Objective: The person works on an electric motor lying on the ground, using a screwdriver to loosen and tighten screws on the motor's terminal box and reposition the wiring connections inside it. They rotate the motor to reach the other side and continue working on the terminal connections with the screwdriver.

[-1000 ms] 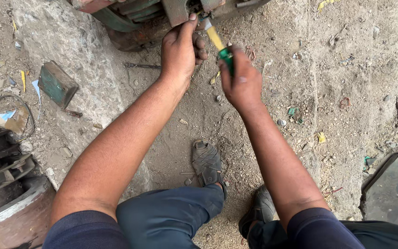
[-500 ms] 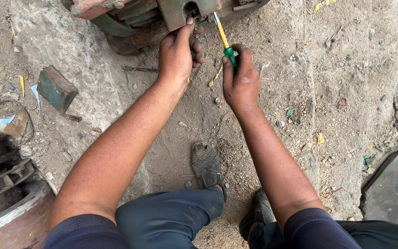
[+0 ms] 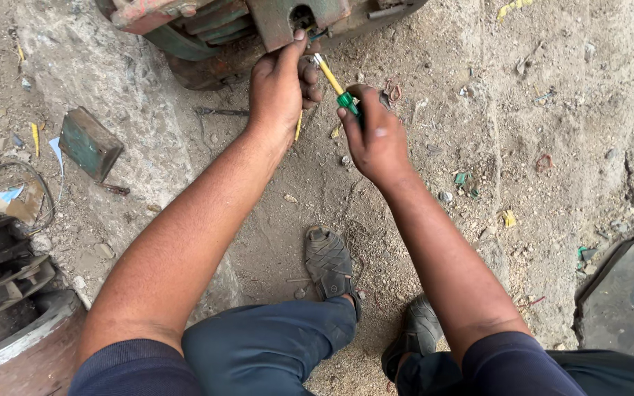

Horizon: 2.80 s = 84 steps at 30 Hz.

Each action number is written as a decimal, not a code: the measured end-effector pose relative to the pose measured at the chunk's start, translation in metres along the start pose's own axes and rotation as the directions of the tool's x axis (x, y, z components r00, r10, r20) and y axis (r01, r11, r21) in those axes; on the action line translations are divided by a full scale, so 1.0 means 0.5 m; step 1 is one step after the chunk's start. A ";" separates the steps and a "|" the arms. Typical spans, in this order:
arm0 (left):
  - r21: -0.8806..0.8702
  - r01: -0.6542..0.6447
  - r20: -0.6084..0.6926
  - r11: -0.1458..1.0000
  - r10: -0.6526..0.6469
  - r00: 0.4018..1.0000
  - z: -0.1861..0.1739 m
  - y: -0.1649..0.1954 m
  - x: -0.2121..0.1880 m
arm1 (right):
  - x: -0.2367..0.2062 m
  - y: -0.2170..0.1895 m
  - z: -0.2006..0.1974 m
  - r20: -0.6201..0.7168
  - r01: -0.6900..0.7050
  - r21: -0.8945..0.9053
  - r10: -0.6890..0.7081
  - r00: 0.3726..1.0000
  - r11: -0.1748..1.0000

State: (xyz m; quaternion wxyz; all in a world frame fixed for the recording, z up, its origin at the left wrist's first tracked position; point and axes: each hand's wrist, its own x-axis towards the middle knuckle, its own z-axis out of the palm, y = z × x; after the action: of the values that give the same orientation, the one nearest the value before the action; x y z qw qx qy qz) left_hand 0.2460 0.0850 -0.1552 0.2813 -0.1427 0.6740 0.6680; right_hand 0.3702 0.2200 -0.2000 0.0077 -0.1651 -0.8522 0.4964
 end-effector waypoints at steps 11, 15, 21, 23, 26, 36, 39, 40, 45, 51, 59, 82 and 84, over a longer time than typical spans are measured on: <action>0.032 0.019 -0.037 0.999 -0.017 0.999 0.005 0.007 0.000 | 0.009 0.001 -0.043 -0.030 -0.044 0.619 0.079 0.996 0.785; -0.004 0.012 -0.055 1.000 -0.012 0.998 0.011 0.007 -0.002 | -0.006 -0.018 -0.025 0.007 -0.119 0.705 0.161 0.987 0.699; 0.020 0.008 -0.044 1.000 -0.007 0.999 0.006 0.005 0.000 | 0.006 0.009 -0.048 0.060 -0.149 0.678 0.148 0.987 0.720; 0.017 0.013 -0.027 1.000 -0.013 1.000 0.009 0.003 0.001 | 0.006 0.021 -0.065 0.061 -0.138 0.684 0.133 0.989 0.716; 0.015 0.021 -0.034 1.000 -0.020 0.999 0.007 0.005 0.002 | 0.002 0.037 -0.087 0.043 -0.137 0.776 0.165 0.985 0.616; 0.104 -0.009 0.011 0.995 0.008 1.000 0.001 -0.008 0.008 | -0.027 0.005 -0.087 -0.027 -0.071 0.589 0.108 0.994 0.805; 0.108 -0.025 -0.001 0.994 0.025 1.000 0.000 -0.011 0.008 | -0.043 -0.004 -0.067 0.022 -0.059 0.510 0.055 0.998 0.858; 0.114 -0.032 -0.007 0.993 0.033 0.999 0.000 -0.012 0.006 | -0.046 -0.005 -0.059 0.037 -0.062 0.499 0.050 0.998 0.864; 0.101 -0.052 -0.011 0.994 0.053 0.999 0.006 -0.014 -0.002 | -0.048 0.005 -0.046 0.047 -0.114 0.556 0.105 0.993 0.823; 0.099 -0.062 -0.040 0.993 0.066 0.997 0.010 -0.017 0.004 | 0.010 0.007 -0.017 0.015 -0.017 0.577 0.010 1.000 0.817; 0.075 -0.108 -0.015 0.991 0.109 0.994 0.013 -0.021 0.009 | 0.137 0.001 -0.011 0.040 0.018 0.754 -0.073 0.997 0.657; 0.087 -0.092 0.000 0.992 0.093 0.996 -0.002 -0.033 0.016 | 0.136 0.037 -0.030 -0.044 0.203 0.251 -0.198 0.979 0.946; 0.091 -0.096 0.007 0.991 0.096 0.995 -0.003 -0.036 0.017 | 0.129 0.037 -0.030 -0.075 0.240 0.173 -0.230 0.970 0.955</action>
State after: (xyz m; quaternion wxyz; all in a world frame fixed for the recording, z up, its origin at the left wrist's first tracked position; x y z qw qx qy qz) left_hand 0.2490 0.0838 -0.1751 0.2559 -0.0962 0.7094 0.6496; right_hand 0.3171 0.2597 -0.2177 0.1048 -0.0748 -0.8166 0.5627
